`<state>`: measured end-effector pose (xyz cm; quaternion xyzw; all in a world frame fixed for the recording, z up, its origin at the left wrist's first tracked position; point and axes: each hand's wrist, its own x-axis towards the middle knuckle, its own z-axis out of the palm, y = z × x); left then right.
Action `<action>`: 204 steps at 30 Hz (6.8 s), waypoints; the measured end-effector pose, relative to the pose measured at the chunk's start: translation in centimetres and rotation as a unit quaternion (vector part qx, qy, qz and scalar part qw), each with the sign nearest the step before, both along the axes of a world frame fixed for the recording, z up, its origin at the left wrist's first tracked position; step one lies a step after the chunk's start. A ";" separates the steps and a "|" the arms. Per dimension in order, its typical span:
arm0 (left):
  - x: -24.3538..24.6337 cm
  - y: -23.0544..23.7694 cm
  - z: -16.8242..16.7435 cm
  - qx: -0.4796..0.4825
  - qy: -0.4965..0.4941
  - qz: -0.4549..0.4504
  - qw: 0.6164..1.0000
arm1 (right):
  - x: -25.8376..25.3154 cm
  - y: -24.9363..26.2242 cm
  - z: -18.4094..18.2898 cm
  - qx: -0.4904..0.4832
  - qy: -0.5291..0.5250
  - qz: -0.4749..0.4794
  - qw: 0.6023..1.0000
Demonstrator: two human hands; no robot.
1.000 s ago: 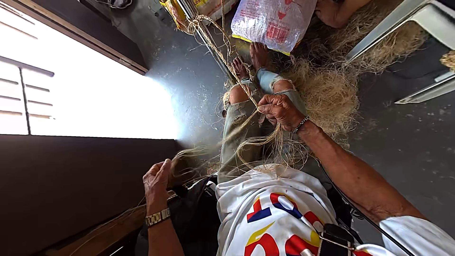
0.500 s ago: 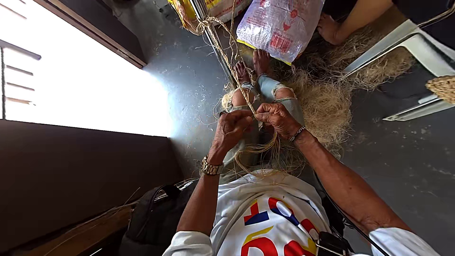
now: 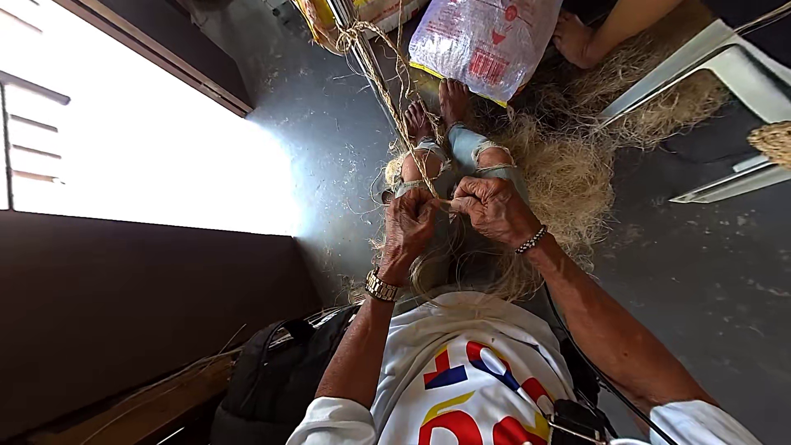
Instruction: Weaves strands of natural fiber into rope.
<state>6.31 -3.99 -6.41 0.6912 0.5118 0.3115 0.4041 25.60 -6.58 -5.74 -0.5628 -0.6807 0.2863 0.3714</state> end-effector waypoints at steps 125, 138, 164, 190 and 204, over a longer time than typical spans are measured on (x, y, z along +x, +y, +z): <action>-1.3 -1.6 0.7 0.023 -0.035 -0.027 0.999 | -3.2 -0.1 -3.2 -0.148 0.429 0.083 0.887; -3.4 -1.7 -0.1 -0.182 -0.163 -0.095 0.965 | -3.2 -0.5 -3.1 -0.204 0.470 0.076 0.855; -10.6 -3.0 -0.1 -0.062 -0.015 0.007 0.998 | -3.5 -0.5 -3.1 -0.128 0.446 0.097 0.881; -2.2 -1.2 0.3 -0.175 -0.275 0.027 0.945 | -2.4 0.0 -3.2 -0.087 0.372 0.154 0.911; -2.1 -1.5 -0.3 -0.059 -0.162 0.023 0.985 | 0.2 -0.1 -1.2 -0.053 0.180 0.160 0.969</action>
